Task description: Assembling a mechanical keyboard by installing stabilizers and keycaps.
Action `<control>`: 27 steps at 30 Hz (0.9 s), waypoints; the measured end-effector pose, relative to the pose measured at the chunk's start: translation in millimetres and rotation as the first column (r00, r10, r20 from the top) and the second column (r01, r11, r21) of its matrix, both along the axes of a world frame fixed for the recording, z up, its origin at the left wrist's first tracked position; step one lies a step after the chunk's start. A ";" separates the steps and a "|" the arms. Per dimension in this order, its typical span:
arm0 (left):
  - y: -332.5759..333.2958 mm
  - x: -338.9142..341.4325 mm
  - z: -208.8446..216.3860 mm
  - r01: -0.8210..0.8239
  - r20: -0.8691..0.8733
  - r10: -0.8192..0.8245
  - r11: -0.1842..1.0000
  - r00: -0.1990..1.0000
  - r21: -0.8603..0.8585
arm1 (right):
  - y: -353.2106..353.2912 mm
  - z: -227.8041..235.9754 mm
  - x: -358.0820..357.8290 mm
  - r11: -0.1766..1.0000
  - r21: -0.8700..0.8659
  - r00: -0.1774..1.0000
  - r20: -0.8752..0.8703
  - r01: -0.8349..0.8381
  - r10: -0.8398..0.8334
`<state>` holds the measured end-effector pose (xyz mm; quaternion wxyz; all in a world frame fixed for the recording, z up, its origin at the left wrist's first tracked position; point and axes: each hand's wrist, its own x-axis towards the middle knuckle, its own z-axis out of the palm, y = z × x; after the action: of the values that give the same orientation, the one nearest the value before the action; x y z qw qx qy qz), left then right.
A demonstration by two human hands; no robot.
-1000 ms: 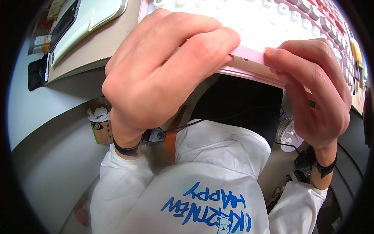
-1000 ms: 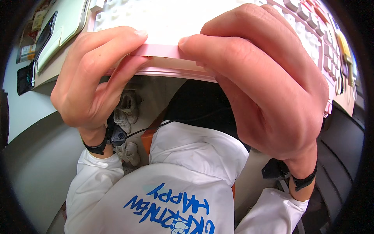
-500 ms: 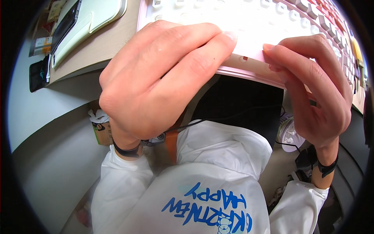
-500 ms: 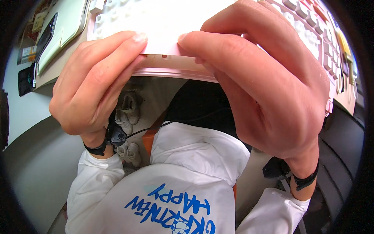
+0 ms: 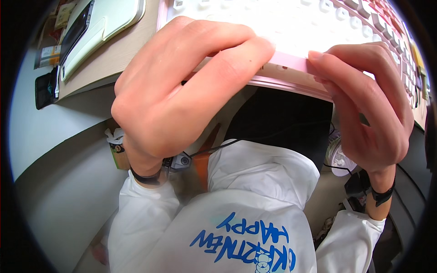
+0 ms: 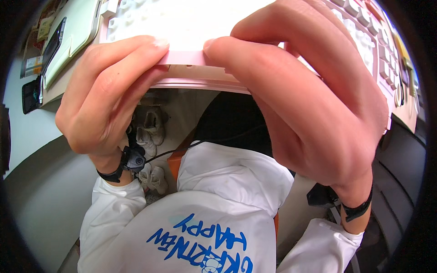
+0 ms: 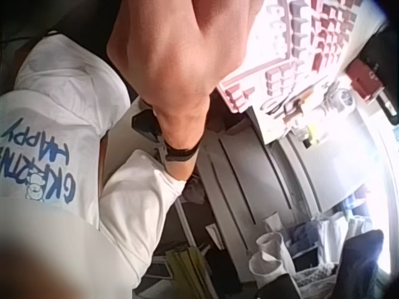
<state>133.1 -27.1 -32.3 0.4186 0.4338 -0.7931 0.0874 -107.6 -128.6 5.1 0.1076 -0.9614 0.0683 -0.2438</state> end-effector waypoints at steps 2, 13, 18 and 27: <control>1.2 1.0 2.1 -0.004 0.018 0.003 1.000 1.000 0.030 | -1.0 -0.9 -1.4 1.000 -0.020 1.000 0.030 0.001 -0.001; -4.1 11.1 -4.4 -0.012 0.118 0.018 0.999 0.993 -0.050 | -2.3 3.9 -1.0 0.999 -0.039 1.000 -0.025 0.005 -0.006; -3.5 9.9 -2.1 -0.006 0.081 0.007 1.000 0.997 -0.019 | -3.3 1.6 -1.2 0.999 -0.034 0.999 -0.032 -0.002 0.001; -5.2 11.5 1.6 0.054 0.041 -0.054 0.999 0.998 0.004 | -3.4 1.7 -0.7 1.000 0.005 0.999 -0.030 -0.019 0.019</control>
<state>144.6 -32.3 -30.8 0.4037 0.4108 -0.8132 0.0837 -108.4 -132.0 6.7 0.1109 -0.9654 0.0612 -0.2281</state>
